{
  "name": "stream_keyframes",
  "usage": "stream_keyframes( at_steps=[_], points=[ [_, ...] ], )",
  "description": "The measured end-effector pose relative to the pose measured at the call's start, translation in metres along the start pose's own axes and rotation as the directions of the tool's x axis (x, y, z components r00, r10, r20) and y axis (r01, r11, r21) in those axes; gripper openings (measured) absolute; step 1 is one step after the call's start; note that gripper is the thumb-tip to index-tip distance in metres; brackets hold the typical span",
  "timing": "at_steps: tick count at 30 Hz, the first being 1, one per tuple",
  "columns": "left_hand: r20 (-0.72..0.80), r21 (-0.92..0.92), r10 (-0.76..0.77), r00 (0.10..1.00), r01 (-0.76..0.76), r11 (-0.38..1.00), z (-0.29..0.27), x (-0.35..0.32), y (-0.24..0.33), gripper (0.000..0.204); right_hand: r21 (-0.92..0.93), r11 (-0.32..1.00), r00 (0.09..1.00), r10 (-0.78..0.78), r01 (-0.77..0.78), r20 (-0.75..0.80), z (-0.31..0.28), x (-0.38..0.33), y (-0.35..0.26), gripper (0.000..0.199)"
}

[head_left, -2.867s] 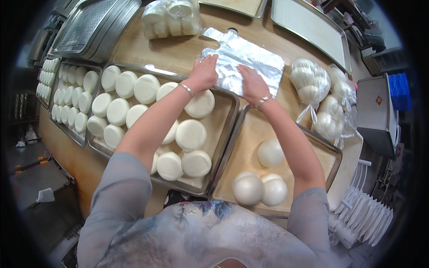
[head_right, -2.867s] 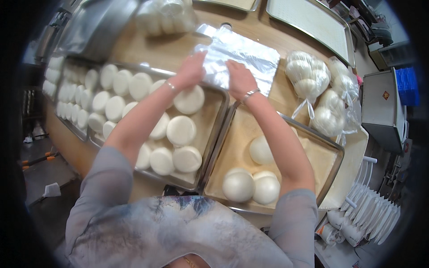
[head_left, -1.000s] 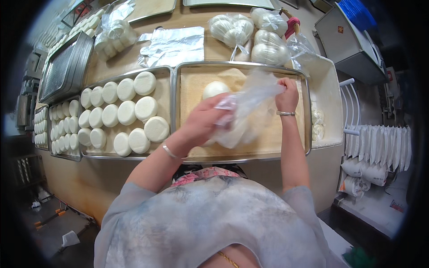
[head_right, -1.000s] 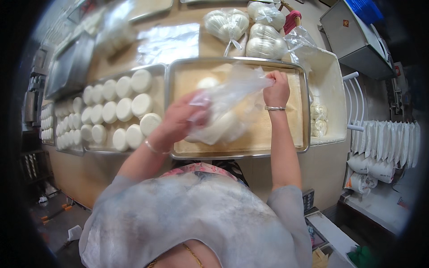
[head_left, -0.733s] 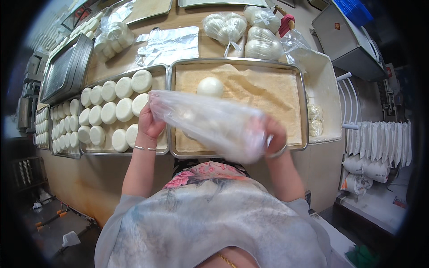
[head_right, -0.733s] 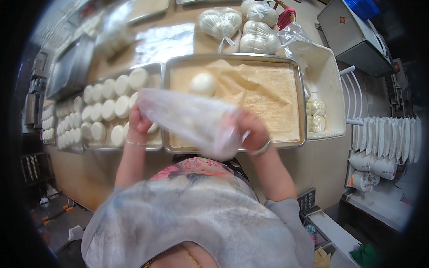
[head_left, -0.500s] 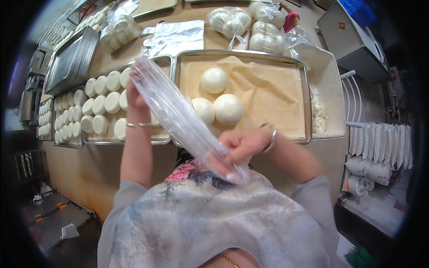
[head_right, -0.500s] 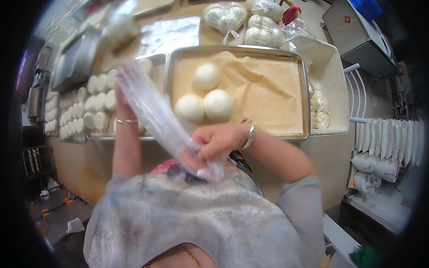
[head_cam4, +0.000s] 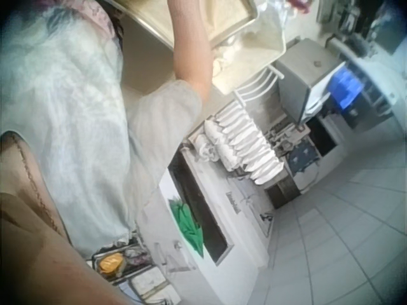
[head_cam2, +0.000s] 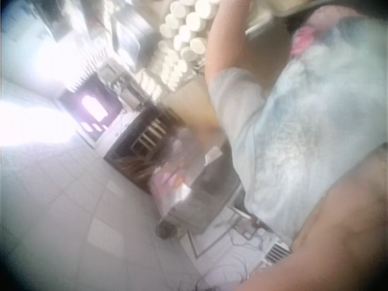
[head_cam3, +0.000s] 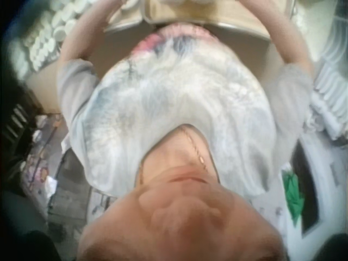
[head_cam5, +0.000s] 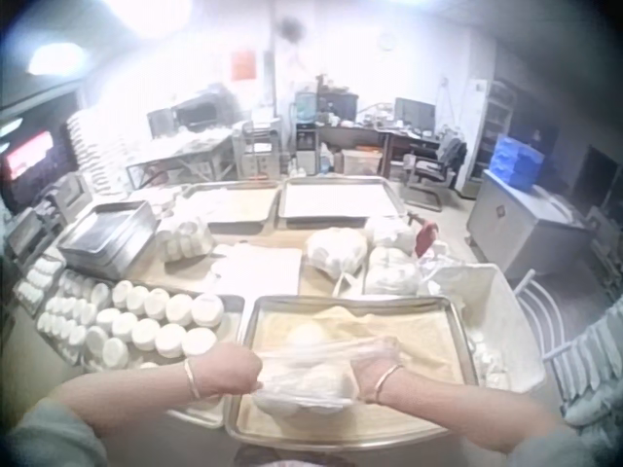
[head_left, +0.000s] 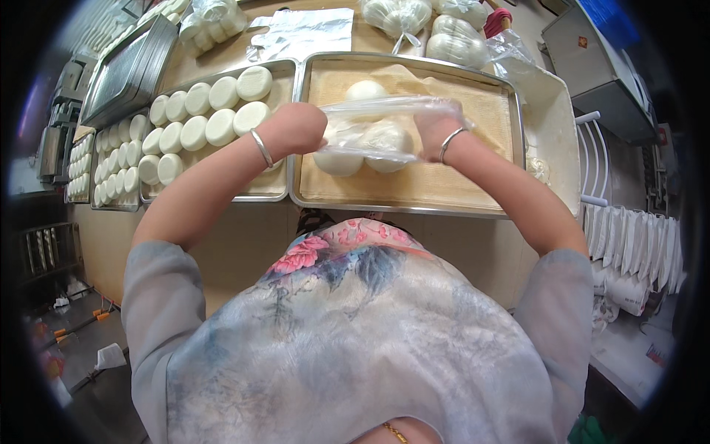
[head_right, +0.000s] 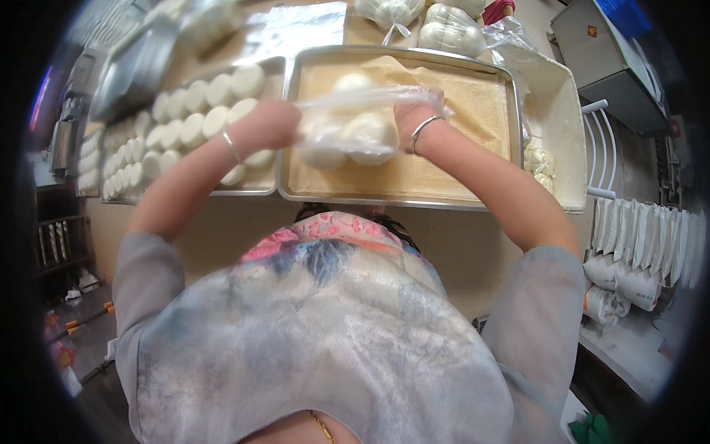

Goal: The person packs round white buns into clear plastic bags, ties the bags, and places them on trays. The person also moves trays of buns and places some into a large metal cabinet.

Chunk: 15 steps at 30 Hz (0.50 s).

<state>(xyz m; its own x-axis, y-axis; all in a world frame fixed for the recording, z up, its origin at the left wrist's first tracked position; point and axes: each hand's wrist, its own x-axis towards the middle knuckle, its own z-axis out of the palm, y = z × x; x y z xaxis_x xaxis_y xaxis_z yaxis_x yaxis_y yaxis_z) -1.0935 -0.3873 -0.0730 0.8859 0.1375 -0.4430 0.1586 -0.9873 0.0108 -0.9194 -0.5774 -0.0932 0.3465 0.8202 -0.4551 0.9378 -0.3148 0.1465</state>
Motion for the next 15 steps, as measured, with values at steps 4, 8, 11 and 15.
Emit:
stream_keyframes(
  at_steps=[4,8,11,15],
  points=[
    [0.044,0.099,-0.030,0.999,0.026,0.995,0.023,-0.007,0.001,0.039,0.087,0.995,0.987,-0.058,0.045,0.151,-0.001,-0.013,-0.018,0.059],
    [0.130,0.186,-0.036,0.991,0.012,0.983,0.021,-0.018,0.008,0.044,0.136,0.991,0.991,-0.031,0.013,0.132,-0.012,-0.020,-0.024,0.061],
    [0.168,0.199,-0.027,0.985,-0.008,0.980,0.021,-0.026,0.009,0.046,0.173,0.981,0.982,-0.116,0.090,0.149,-0.013,-0.025,-0.026,0.061],
    [0.152,0.136,-0.014,0.988,-0.007,0.991,0.041,-0.026,0.008,0.040,0.130,0.983,0.975,-0.151,0.131,0.165,0.000,-0.013,-0.028,0.054]
  ],
)
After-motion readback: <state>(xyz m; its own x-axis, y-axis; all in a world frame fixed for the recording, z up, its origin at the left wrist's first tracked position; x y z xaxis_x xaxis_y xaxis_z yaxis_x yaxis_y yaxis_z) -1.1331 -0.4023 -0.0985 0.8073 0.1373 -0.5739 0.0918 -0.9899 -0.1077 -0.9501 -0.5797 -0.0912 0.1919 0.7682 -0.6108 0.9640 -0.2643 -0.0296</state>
